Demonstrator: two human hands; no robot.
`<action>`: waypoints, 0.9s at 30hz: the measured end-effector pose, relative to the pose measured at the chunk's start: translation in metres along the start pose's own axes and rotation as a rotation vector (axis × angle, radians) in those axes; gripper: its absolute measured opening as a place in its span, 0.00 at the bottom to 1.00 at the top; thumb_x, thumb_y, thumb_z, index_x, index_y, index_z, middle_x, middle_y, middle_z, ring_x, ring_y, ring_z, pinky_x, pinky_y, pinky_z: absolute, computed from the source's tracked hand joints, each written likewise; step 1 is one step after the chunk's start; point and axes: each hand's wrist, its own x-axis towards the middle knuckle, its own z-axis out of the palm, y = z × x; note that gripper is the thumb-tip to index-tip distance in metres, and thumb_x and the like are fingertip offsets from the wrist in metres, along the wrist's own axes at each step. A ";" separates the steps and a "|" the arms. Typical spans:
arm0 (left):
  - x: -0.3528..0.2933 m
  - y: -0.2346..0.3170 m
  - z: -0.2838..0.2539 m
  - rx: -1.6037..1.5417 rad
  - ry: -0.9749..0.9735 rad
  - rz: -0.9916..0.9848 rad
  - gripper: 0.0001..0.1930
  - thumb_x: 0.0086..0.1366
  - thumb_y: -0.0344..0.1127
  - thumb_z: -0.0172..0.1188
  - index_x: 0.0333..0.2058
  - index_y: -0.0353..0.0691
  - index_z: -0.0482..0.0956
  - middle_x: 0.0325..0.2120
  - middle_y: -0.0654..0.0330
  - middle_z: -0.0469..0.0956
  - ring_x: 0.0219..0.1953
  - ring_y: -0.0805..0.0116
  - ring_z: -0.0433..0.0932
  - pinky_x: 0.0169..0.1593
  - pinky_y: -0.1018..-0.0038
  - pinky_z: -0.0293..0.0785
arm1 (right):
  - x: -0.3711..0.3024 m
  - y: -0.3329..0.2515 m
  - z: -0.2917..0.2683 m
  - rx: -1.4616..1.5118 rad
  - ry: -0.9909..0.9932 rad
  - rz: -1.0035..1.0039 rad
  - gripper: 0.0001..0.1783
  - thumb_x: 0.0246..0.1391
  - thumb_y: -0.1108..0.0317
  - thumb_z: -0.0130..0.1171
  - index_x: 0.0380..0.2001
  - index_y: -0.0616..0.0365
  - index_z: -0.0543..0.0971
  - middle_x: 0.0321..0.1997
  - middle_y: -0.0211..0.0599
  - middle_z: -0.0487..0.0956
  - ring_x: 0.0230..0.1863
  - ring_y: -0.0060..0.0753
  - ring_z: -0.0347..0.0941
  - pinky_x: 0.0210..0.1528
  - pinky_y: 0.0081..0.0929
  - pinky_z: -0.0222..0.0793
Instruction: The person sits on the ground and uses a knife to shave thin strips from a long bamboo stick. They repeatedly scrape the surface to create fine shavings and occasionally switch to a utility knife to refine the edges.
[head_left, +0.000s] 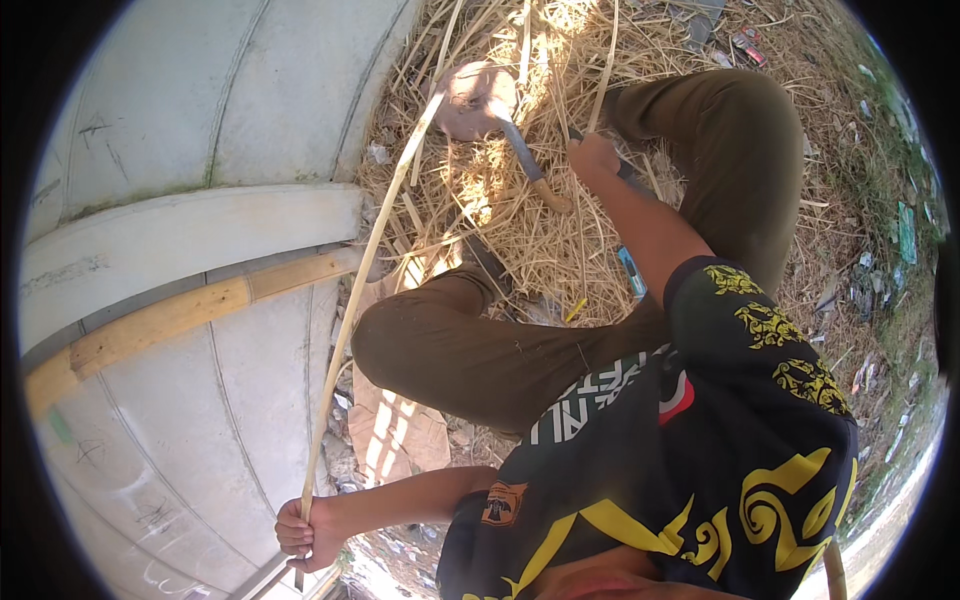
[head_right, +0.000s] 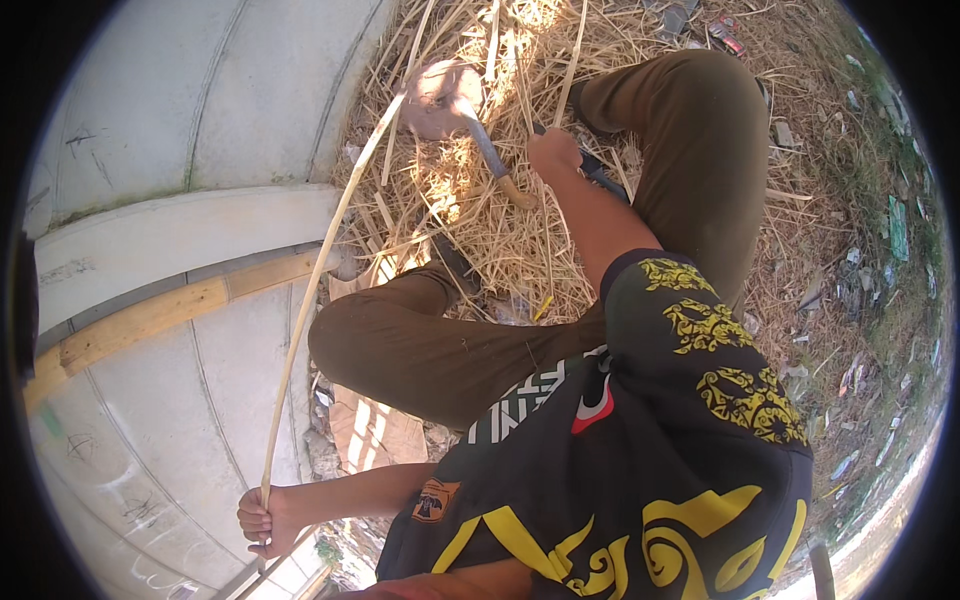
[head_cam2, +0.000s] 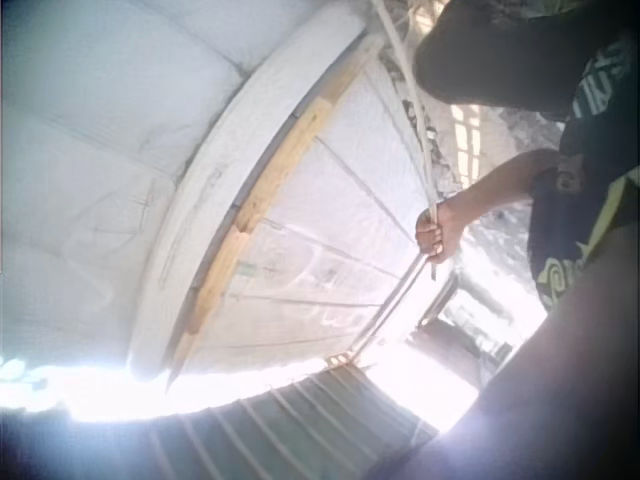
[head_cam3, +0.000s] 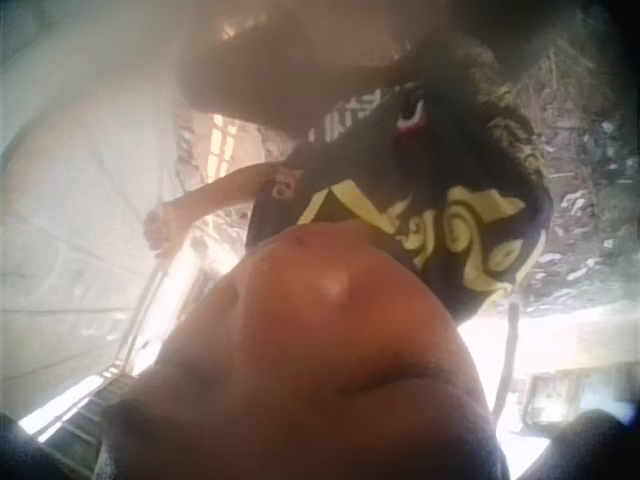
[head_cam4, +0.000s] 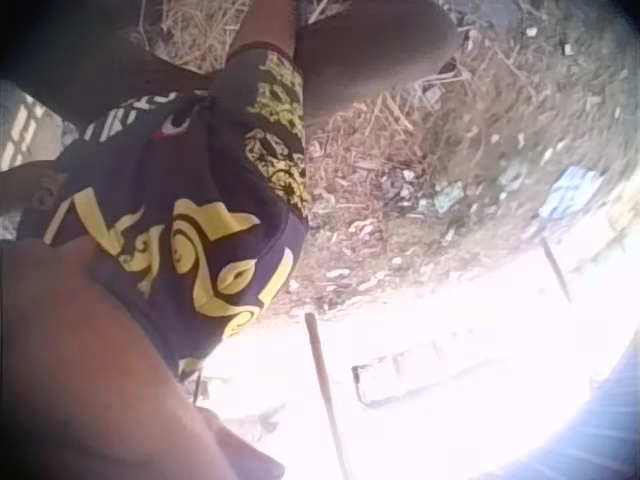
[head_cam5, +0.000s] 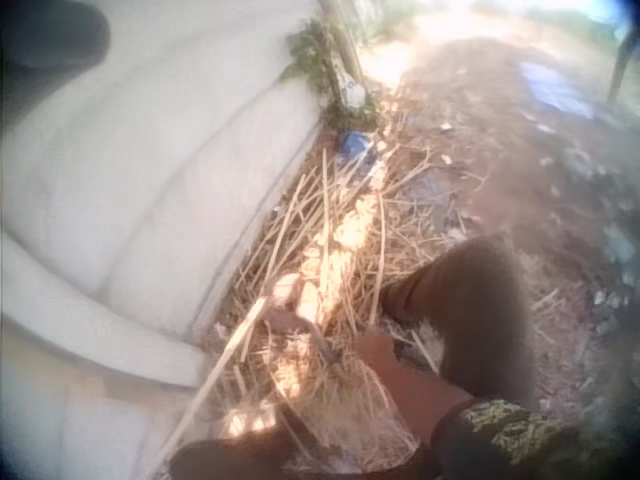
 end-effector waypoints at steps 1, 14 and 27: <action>-0.012 0.016 -0.014 0.048 0.078 0.040 0.21 0.62 0.40 0.52 0.13 0.52 0.54 0.09 0.72 0.50 0.11 0.77 0.51 0.17 0.79 0.50 | 0.008 0.011 -0.001 0.016 -0.032 0.015 0.23 0.57 0.53 0.54 0.34 0.65 0.82 0.34 0.51 0.84 0.39 0.51 0.82 0.46 0.46 0.77; -0.072 0.101 -0.133 0.319 0.602 0.263 0.20 0.63 0.41 0.51 0.14 0.51 0.54 0.10 0.72 0.51 0.12 0.77 0.52 0.17 0.79 0.51 | -0.074 0.088 0.026 -1.271 -1.021 -0.729 0.15 0.41 0.69 0.70 0.37 0.53 0.87 0.33 0.40 0.84 0.36 0.39 0.82 0.33 0.42 0.75; -0.059 0.090 -0.152 0.140 0.642 0.346 0.20 0.64 0.43 0.49 0.15 0.51 0.54 0.11 0.72 0.51 0.12 0.77 0.52 0.17 0.79 0.52 | -0.071 0.167 0.077 -1.400 -1.064 -1.457 0.16 0.45 0.63 0.69 0.41 0.47 0.84 0.40 0.37 0.83 0.45 0.46 0.81 0.39 0.44 0.77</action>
